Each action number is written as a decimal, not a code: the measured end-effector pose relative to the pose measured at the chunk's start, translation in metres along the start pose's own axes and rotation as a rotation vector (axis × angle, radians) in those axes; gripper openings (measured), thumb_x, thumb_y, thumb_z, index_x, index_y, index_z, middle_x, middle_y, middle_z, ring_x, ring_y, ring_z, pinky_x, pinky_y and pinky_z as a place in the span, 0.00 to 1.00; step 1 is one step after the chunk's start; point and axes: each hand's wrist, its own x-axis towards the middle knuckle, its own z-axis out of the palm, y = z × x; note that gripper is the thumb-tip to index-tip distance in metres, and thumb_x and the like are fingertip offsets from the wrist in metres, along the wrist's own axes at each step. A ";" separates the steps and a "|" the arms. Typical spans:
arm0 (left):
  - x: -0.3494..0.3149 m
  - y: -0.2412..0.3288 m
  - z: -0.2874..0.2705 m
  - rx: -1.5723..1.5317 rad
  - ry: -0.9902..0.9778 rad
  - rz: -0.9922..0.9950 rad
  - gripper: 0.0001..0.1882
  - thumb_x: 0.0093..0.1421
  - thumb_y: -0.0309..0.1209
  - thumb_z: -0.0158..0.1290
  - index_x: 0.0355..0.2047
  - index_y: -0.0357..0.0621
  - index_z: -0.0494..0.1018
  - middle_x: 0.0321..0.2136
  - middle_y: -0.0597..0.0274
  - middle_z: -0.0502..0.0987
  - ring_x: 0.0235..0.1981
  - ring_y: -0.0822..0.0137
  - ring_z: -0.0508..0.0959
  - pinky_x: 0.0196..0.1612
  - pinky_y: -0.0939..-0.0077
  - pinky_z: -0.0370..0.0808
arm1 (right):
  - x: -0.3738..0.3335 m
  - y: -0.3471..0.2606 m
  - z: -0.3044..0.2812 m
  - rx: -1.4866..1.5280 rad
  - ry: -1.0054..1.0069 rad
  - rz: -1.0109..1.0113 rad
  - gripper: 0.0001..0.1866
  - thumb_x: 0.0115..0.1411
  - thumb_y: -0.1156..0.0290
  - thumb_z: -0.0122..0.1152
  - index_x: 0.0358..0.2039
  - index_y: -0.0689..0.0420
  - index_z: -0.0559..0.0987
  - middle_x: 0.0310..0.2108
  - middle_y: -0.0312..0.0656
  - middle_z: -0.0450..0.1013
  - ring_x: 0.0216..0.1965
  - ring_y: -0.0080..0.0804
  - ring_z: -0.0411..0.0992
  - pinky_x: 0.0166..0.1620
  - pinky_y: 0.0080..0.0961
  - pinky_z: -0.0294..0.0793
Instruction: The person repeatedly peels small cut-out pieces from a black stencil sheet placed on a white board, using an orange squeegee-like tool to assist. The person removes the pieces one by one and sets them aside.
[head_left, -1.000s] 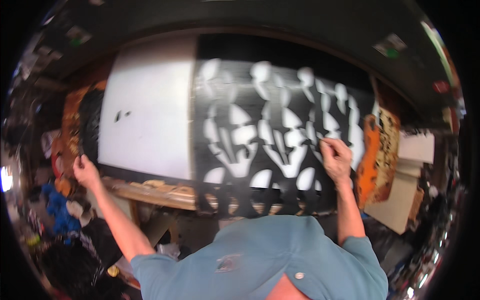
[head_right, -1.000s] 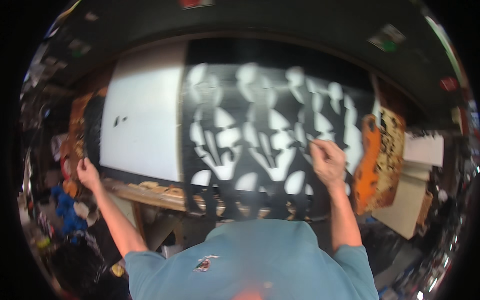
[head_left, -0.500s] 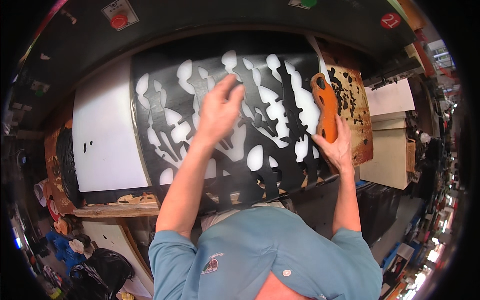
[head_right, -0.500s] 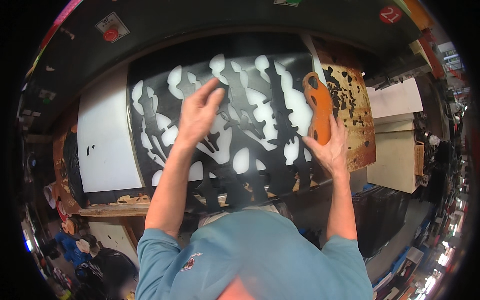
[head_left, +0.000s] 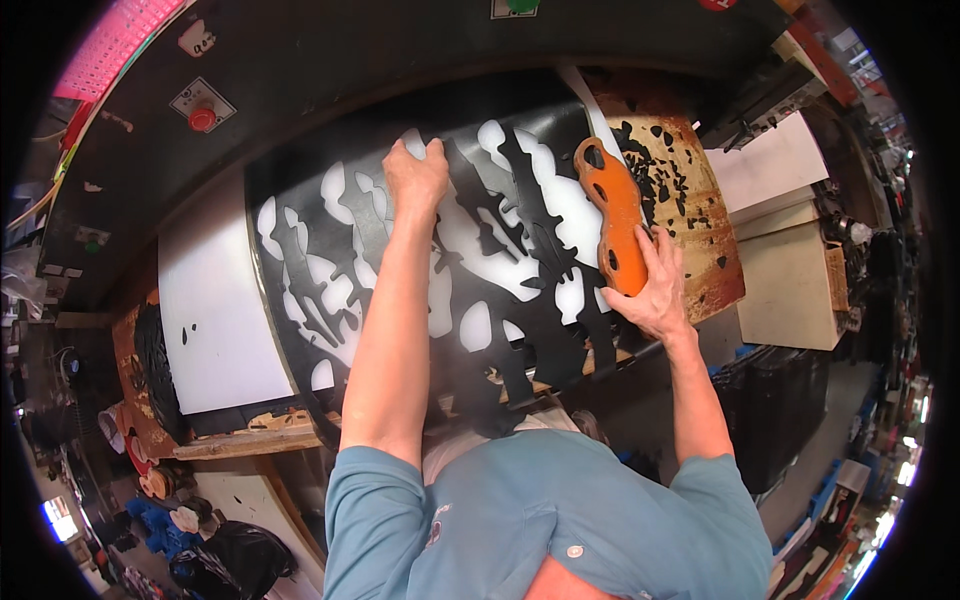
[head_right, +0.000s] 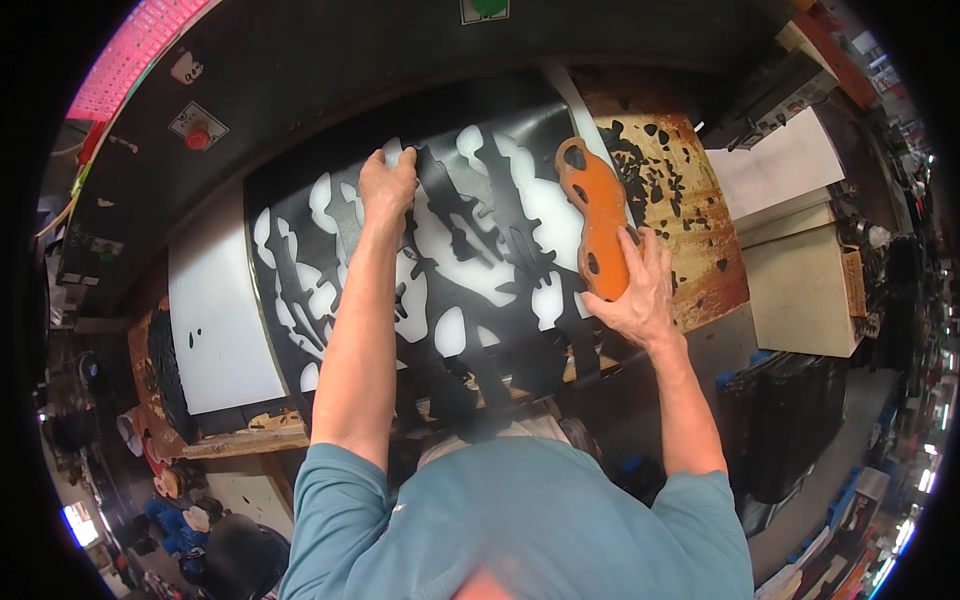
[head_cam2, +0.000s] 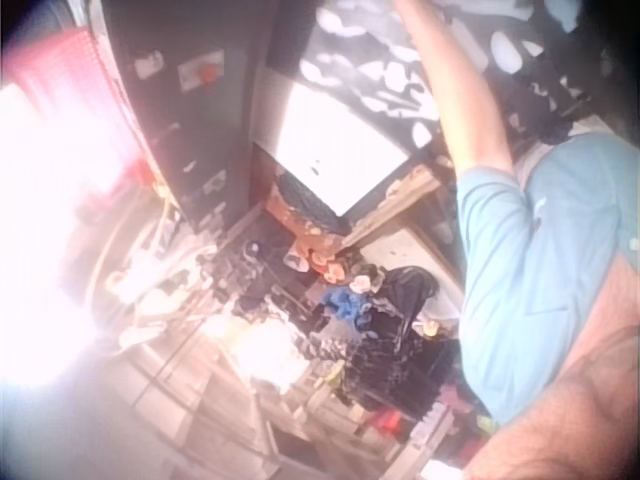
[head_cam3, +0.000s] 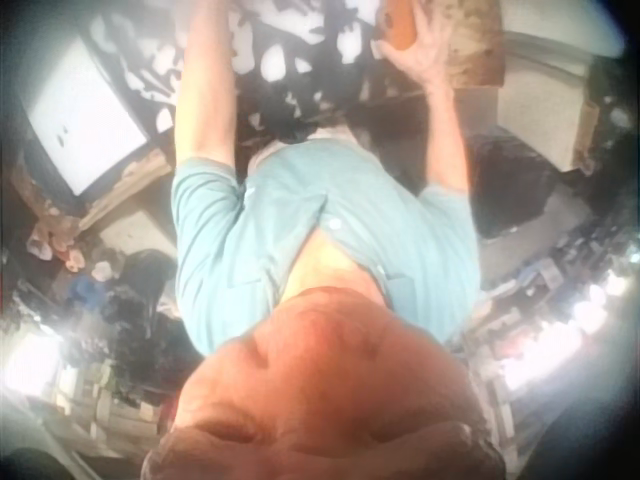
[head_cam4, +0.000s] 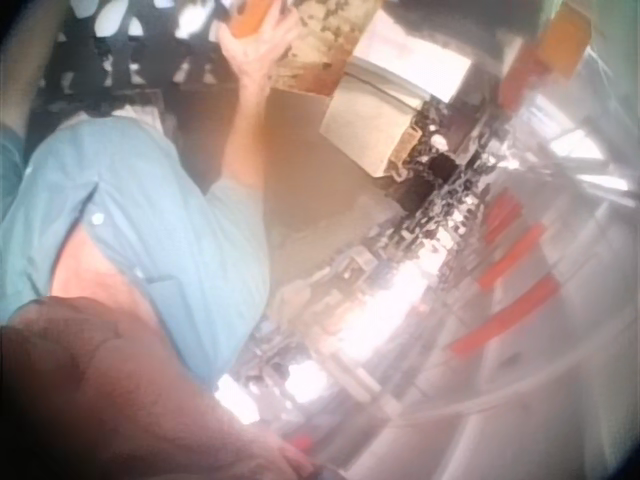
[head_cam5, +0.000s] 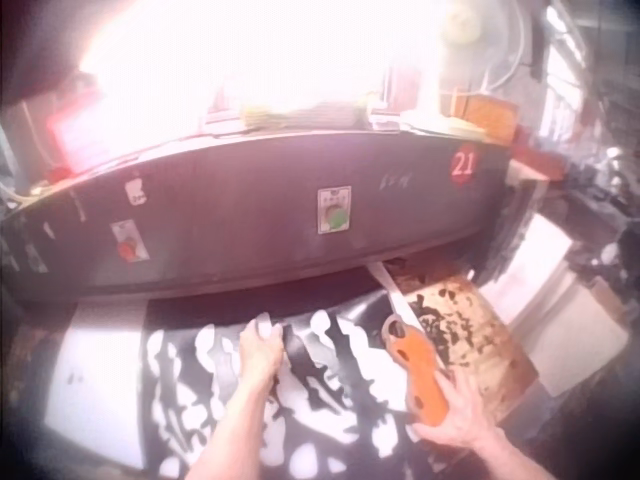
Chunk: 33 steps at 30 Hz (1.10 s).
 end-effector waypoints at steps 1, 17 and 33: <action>0.004 0.003 0.000 -0.095 -0.078 -0.094 0.41 0.67 0.40 0.63 0.71 0.23 0.64 0.50 0.41 0.82 0.46 0.56 0.85 0.51 0.66 0.81 | 0.000 0.000 0.001 0.033 0.011 0.015 0.56 0.42 0.54 0.79 0.71 0.63 0.69 0.67 0.65 0.60 0.64 0.67 0.62 0.67 0.57 0.68; -0.074 -0.036 -0.008 -0.317 -0.454 -0.017 0.15 0.69 0.24 0.51 0.52 0.28 0.79 0.43 0.54 0.85 0.44 0.66 0.85 0.49 0.75 0.83 | -0.004 0.005 0.011 -0.005 0.094 -0.030 0.54 0.44 0.52 0.78 0.71 0.59 0.71 0.67 0.62 0.61 0.65 0.65 0.61 0.66 0.58 0.68; -0.136 -0.054 -0.008 0.544 -0.258 0.801 0.09 0.63 0.21 0.62 0.44 0.34 0.81 0.35 0.45 0.78 0.38 0.42 0.81 0.42 0.51 0.78 | -0.004 0.005 0.011 0.013 0.093 -0.002 0.54 0.43 0.51 0.77 0.72 0.57 0.71 0.68 0.67 0.61 0.64 0.68 0.63 0.66 0.59 0.69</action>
